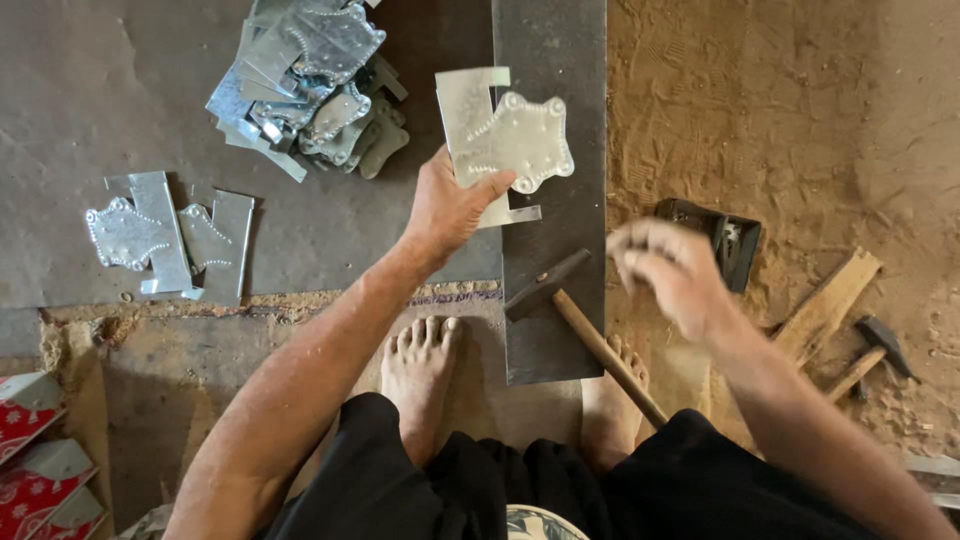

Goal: The person repeatedly hammers small decorative metal plates on a metal bar, using a small hammer and later a wooden mallet. They pick up each plate from a pile, position it on the bar, strike it several times, and place it back into the pile. The process is repeated continuously.

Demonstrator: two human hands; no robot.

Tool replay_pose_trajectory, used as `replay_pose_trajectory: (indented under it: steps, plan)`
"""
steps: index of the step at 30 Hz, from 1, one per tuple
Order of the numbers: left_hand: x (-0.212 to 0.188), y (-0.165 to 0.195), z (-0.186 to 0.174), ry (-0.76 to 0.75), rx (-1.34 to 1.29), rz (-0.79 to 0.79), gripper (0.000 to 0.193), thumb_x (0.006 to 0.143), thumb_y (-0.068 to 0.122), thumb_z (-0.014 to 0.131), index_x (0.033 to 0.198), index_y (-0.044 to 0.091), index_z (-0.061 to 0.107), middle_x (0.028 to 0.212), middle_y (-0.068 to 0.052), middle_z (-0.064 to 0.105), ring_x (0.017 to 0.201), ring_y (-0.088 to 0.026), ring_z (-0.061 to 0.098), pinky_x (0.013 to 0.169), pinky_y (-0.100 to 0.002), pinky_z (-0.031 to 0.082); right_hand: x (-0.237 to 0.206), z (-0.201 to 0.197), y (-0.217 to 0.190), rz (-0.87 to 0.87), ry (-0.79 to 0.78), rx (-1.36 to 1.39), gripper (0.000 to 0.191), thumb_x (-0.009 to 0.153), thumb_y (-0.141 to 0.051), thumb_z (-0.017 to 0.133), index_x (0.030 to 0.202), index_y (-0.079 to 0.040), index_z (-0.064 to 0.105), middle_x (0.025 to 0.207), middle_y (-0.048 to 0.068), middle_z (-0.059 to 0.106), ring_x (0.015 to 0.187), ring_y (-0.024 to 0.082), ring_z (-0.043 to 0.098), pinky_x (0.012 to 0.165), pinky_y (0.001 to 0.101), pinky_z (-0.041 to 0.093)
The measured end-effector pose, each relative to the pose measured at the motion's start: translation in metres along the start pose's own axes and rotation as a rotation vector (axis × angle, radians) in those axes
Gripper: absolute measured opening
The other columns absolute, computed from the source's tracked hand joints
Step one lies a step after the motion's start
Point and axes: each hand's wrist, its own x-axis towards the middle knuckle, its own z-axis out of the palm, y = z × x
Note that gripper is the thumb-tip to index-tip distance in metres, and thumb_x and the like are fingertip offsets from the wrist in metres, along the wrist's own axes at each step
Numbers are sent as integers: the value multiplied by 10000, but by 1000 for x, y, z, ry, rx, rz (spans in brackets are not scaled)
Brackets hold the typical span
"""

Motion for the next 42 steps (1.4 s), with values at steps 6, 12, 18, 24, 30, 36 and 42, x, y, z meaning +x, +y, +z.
replay_pose_trajectory:
  steps: [6,12,18,24,30,36,42]
  plan:
    - [-4,-15,8,36,19,-55,402,876,101,765,1241,-13,642,1139,-78,762,1022,-125,704,910,-291,582,-64,17,26,47,-307,-849,481,843,-544,733,921,-72,684,926,140,669,851,269,662,733,432,537]
    - [-13,-26,12,63,38,-94,381,894,130,762,1235,-4,657,1121,-70,764,998,-125,700,872,-294,589,-80,7,45,237,-87,-778,403,893,-476,666,888,-80,594,768,106,645,664,240,621,602,411,510]
    - [-13,-34,12,162,311,58,405,882,202,797,1202,-7,663,1079,-110,784,987,-157,740,890,-310,582,-76,-5,36,-84,12,-579,345,978,-342,602,767,-70,585,512,55,548,410,187,501,398,366,402]
    - [-11,-34,14,187,296,17,403,881,233,776,1183,-1,649,1059,-119,787,971,-172,746,872,-328,584,-61,0,-7,-456,225,-617,323,1043,-318,581,906,-27,553,572,60,514,438,152,509,404,333,413]
    - [-11,-30,12,184,321,39,418,897,262,759,1188,-7,628,1032,-139,780,945,-199,755,853,-342,583,-53,13,-33,-187,82,-760,266,1019,-299,577,965,-39,596,583,95,587,419,241,548,361,387,439]
    - [-9,-32,12,191,335,35,435,869,318,741,1144,-6,650,1015,-147,787,931,-229,763,835,-365,586,-56,14,-35,-286,219,-663,291,1009,-306,599,928,-28,573,568,130,559,422,243,556,402,406,441]
    - [-7,-33,9,179,449,-16,425,903,341,748,1134,-2,648,989,-150,776,922,-242,768,830,-372,590,-51,14,-26,-155,109,-829,314,1010,-335,597,941,-29,580,528,108,557,409,231,547,402,397,424]
